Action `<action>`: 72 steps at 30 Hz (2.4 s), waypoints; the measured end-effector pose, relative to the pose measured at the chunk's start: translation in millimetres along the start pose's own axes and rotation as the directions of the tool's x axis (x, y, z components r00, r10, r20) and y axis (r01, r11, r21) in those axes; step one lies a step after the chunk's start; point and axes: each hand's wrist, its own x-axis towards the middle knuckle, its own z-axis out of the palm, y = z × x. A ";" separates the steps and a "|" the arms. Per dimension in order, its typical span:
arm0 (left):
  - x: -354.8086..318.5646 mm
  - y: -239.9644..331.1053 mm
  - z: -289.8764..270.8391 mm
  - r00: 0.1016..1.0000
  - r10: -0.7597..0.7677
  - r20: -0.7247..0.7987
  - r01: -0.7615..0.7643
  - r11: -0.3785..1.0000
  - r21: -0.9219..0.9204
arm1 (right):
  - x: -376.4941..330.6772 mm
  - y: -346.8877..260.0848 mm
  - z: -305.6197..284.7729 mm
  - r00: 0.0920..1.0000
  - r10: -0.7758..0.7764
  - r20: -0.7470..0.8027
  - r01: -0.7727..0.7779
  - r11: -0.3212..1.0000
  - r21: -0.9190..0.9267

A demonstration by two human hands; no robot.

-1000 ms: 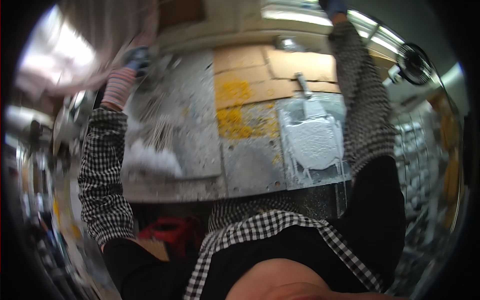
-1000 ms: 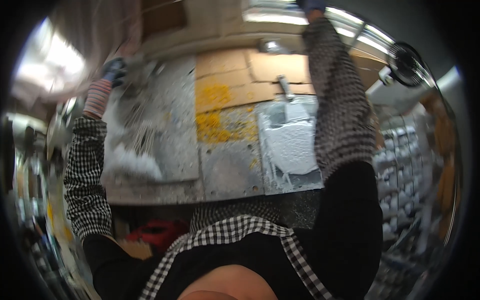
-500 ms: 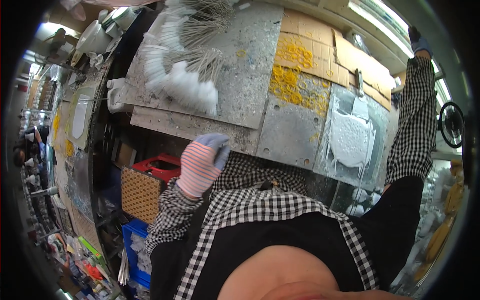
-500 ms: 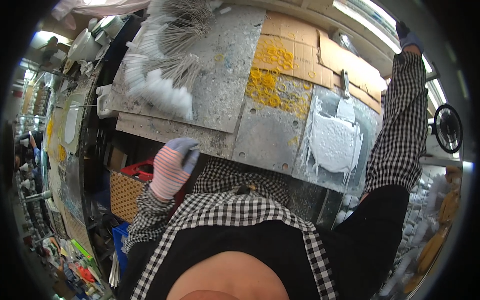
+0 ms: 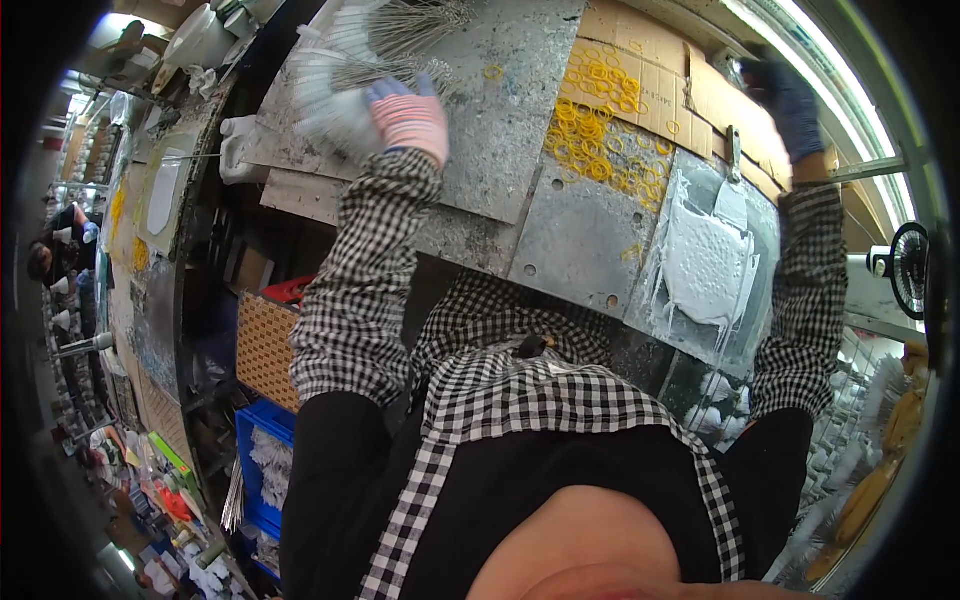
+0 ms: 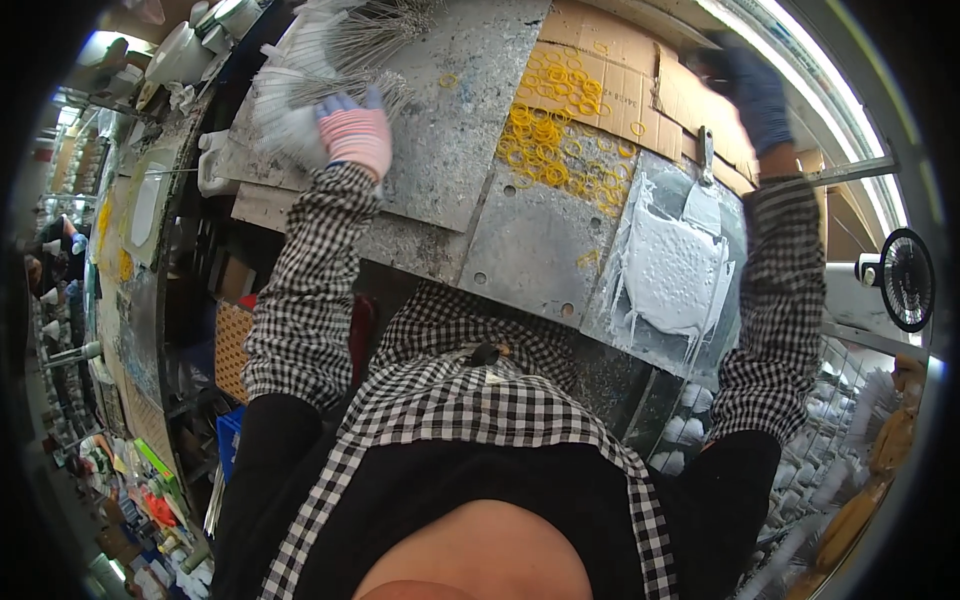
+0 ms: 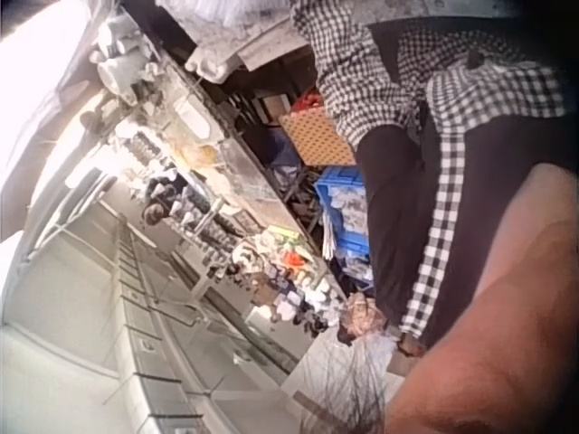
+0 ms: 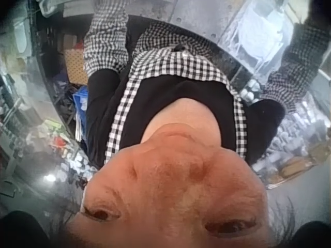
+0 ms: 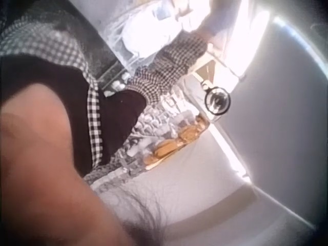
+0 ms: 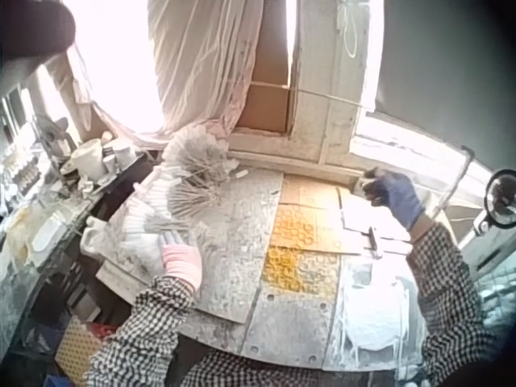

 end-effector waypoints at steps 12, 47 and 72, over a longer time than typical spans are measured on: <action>-117.1 -60.4 60.9 0.905 0.132 -0.405 -0.158 0.987 -0.032 | -85.4 -73.0 269.5 0.736 -0.371 0.566 0.496 0.865 -0.078; -124.9 -60.4 42.5 0.931 0.341 -0.128 -0.364 0.874 -0.323 | 46.4 -27.0 425.5 0.717 -0.083 0.693 0.482 0.777 -0.405; -103.8 -56.3 60.8 0.850 0.477 -0.224 -0.509 0.854 -0.110 | -26.0 -82.8 450.7 0.538 0.005 0.843 0.788 0.354 -0.504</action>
